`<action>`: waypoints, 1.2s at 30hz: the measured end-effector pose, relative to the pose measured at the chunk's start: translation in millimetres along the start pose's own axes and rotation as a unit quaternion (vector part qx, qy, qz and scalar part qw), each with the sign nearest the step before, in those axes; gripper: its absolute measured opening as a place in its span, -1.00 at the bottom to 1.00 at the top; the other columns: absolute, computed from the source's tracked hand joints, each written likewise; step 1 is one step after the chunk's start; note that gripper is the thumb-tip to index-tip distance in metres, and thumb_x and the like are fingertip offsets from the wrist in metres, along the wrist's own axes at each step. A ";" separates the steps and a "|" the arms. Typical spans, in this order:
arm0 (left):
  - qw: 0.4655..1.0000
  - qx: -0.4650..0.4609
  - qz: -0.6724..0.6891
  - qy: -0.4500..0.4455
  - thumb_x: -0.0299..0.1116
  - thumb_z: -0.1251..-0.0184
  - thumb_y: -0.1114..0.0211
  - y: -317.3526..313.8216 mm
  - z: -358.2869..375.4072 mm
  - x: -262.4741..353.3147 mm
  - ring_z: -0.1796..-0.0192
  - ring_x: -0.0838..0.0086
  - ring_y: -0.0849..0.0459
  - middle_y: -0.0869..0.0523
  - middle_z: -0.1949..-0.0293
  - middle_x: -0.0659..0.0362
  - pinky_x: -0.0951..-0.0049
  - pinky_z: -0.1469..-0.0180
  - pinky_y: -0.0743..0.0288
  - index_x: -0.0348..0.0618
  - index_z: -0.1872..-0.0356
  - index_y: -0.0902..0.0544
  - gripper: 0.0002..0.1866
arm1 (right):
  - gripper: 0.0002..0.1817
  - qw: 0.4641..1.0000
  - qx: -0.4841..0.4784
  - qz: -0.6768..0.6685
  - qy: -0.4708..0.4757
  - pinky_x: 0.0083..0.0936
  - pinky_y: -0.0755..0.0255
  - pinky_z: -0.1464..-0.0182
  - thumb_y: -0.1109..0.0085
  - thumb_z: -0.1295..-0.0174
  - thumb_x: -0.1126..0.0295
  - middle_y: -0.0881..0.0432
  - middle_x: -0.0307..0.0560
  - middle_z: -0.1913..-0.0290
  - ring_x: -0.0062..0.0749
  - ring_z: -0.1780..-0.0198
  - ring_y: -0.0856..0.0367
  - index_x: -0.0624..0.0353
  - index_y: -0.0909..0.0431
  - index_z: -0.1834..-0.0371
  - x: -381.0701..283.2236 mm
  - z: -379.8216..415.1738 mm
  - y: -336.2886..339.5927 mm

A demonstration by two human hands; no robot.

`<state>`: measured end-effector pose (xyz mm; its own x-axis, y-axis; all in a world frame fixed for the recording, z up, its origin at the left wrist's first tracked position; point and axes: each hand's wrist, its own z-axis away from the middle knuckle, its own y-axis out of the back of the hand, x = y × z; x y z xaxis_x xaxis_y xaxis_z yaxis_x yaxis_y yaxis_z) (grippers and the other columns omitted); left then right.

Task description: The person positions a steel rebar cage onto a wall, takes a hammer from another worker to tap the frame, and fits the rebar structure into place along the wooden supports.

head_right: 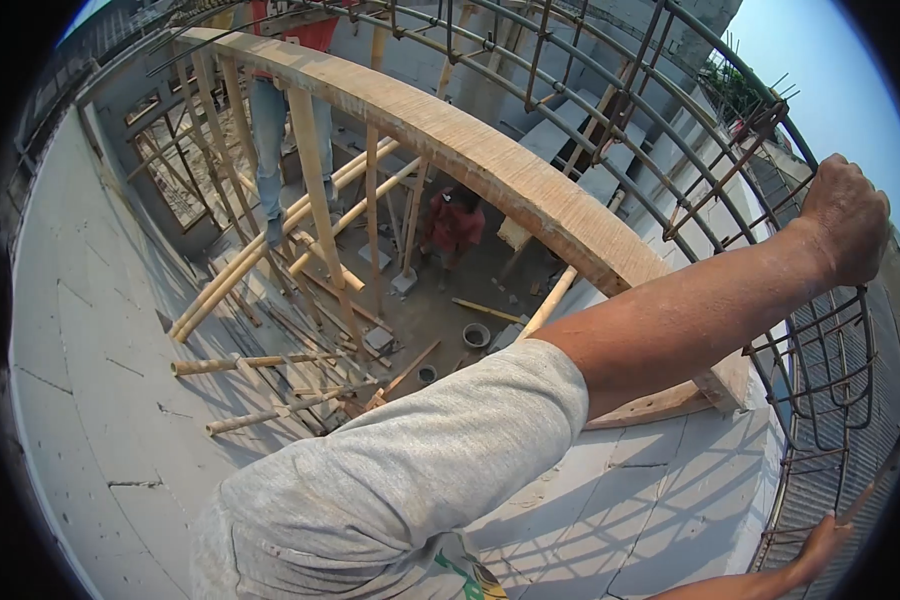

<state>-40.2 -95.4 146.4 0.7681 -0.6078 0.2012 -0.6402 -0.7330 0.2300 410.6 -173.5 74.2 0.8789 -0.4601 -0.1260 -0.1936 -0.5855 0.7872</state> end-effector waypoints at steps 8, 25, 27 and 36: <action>0.816 -0.211 0.245 0.479 -0.05 -0.32 -0.16 80.3 452.8 -59.7 -0.19 0.20 -0.53 -0.59 -0.10 -0.04 0.30 -0.25 -0.36 -0.17 -0.17 -0.50 -0.49 | -0.37 0.980 0.170 0.108 0.000 0.04 -0.29 -0.04 0.06 -0.15 -0.10 -0.51 0.20 0.04 0.16 -0.01 -0.49 0.28 -0.40 -0.03 -35.9 42.1 -15.3; 0.608 0.149 -0.047 0.779 -0.17 -0.27 -0.25 322.7 620.5 -82.4 0.42 0.56 -0.64 -0.70 0.40 0.20 0.52 0.29 -0.51 -0.27 0.08 -0.61 -0.64 | -0.33 0.930 0.314 0.171 0.085 -0.01 -0.39 0.31 -0.05 -0.02 -0.35 -0.58 0.02 0.42 -0.01 0.35 -0.59 0.15 -0.51 0.39 -76.5 104.9 31.5; 0.611 -0.075 -0.099 0.782 -0.03 -0.24 -0.21 267.4 720.8 -94.5 0.01 0.23 -0.67 -0.71 0.11 -0.05 0.29 -0.05 -0.48 -0.24 0.01 -0.63 -0.51 | -0.35 0.876 0.405 0.242 0.100 0.00 -0.40 0.29 -0.06 -0.03 -0.34 -0.59 0.02 0.41 -0.01 0.34 -0.60 0.14 -0.53 0.38 -75.3 100.0 21.5; 0.550 -0.467 -0.003 0.693 0.02 -0.23 -0.17 233.7 684.2 13.1 -0.15 0.13 -0.57 -0.63 -0.10 0.04 0.21 -0.21 -0.38 -0.05 -0.08 -0.62 -0.51 | -0.40 0.930 0.303 0.187 0.097 0.09 -0.33 0.10 -0.06 -0.03 -0.26 -0.61 0.06 0.20 0.09 0.14 -0.57 0.10 -0.56 0.23 -61.4 74.9 5.5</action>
<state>-174.5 -483.7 -448.7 0.4416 0.6839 0.5808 -0.8591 0.1356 0.4935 322.9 -198.5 41.1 0.7513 -0.6127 0.2452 -0.6599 -0.7039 0.2629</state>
